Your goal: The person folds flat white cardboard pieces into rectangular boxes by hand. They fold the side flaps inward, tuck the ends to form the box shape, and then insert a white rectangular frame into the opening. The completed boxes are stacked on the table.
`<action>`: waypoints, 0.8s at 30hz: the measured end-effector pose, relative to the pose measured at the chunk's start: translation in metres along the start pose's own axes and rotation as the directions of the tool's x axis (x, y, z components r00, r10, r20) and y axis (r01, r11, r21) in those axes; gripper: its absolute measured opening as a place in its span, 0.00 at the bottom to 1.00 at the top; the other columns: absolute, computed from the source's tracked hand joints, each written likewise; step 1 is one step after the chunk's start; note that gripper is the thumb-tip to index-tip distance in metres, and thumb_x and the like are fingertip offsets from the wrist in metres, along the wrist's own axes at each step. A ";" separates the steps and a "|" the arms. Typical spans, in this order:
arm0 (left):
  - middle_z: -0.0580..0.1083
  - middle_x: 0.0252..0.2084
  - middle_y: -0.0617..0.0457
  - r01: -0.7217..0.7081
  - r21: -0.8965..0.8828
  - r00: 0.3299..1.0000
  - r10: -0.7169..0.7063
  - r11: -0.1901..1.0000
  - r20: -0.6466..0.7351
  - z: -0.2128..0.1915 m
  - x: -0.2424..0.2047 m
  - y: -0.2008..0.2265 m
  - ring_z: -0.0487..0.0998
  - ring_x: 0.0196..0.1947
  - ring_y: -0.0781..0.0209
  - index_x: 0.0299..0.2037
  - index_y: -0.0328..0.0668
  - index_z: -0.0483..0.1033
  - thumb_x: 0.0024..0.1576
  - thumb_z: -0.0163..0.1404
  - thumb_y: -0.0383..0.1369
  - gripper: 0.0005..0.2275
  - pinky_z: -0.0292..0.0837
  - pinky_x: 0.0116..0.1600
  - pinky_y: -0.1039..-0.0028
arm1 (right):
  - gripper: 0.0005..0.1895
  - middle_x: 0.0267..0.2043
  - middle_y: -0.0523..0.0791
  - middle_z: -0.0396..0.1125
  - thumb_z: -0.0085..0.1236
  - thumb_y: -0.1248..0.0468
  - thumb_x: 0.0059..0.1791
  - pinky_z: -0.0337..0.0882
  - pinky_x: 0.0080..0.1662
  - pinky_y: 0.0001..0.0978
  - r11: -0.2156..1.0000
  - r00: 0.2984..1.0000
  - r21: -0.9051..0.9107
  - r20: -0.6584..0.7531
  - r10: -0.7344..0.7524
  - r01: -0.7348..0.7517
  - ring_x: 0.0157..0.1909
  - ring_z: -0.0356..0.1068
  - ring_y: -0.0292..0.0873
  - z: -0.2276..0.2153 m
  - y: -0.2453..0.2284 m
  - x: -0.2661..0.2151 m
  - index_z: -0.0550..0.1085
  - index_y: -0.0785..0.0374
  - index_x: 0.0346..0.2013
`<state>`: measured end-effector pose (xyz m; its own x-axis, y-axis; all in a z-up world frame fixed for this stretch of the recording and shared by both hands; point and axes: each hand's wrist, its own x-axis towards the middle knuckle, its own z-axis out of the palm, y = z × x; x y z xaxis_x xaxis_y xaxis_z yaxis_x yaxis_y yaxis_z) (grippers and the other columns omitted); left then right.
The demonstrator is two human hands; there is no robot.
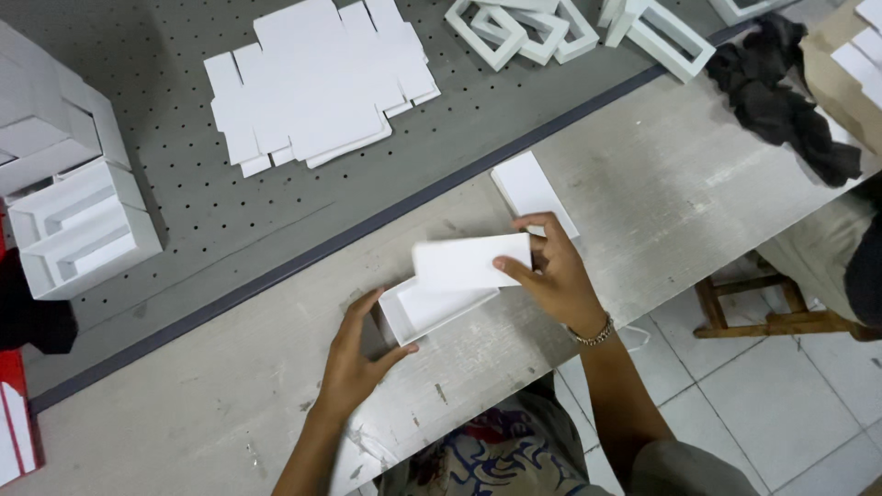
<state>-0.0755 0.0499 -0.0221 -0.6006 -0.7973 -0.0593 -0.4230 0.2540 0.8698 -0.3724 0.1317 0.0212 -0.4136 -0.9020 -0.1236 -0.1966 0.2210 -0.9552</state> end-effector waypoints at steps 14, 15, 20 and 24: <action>0.69 0.63 0.38 -0.123 -0.030 0.986 0.118 0.992 -0.113 0.013 -0.001 0.014 0.68 0.66 0.37 0.66 0.33 0.63 0.43 0.70 0.31 0.39 0.59 0.70 0.46 | 0.19 0.12 0.42 0.62 0.64 0.60 0.45 0.57 0.30 0.30 0.949 0.955 -0.158 0.168 -0.246 0.272 0.16 0.55 0.40 0.037 0.011 0.013 0.73 0.60 0.49; 0.69 0.63 0.37 -0.122 -0.043 0.986 0.116 0.992 -0.122 0.012 -0.001 0.015 0.68 0.66 0.36 0.66 0.32 0.63 0.43 0.69 0.31 0.39 0.60 0.70 0.45 | 0.17 0.11 0.42 0.62 0.65 0.60 0.46 0.56 0.29 0.26 0.956 0.956 -0.121 0.154 -0.248 0.267 0.16 0.54 0.37 0.036 0.008 0.013 0.73 0.61 0.47; 0.70 0.63 0.38 -0.113 -0.063 0.986 0.104 0.992 -0.129 0.012 0.001 0.010 0.69 0.66 0.38 0.66 0.33 0.64 0.42 0.70 0.30 0.39 0.60 0.70 0.46 | 0.17 0.11 0.40 0.62 0.65 0.59 0.46 0.54 0.31 0.28 0.945 0.955 -0.164 0.137 -0.263 0.283 0.15 0.52 0.37 0.041 0.006 0.010 0.74 0.59 0.47; 0.70 0.61 0.35 -0.162 -0.026 0.983 0.158 0.987 -0.094 0.003 0.001 0.010 0.70 0.64 0.33 0.63 0.32 0.65 0.43 0.69 0.30 0.36 0.62 0.68 0.43 | 0.19 0.16 0.43 0.67 0.65 0.55 0.46 0.59 0.42 0.39 0.837 0.932 -0.413 0.117 -0.342 0.359 0.24 0.67 0.48 0.051 0.025 0.010 0.73 0.56 0.49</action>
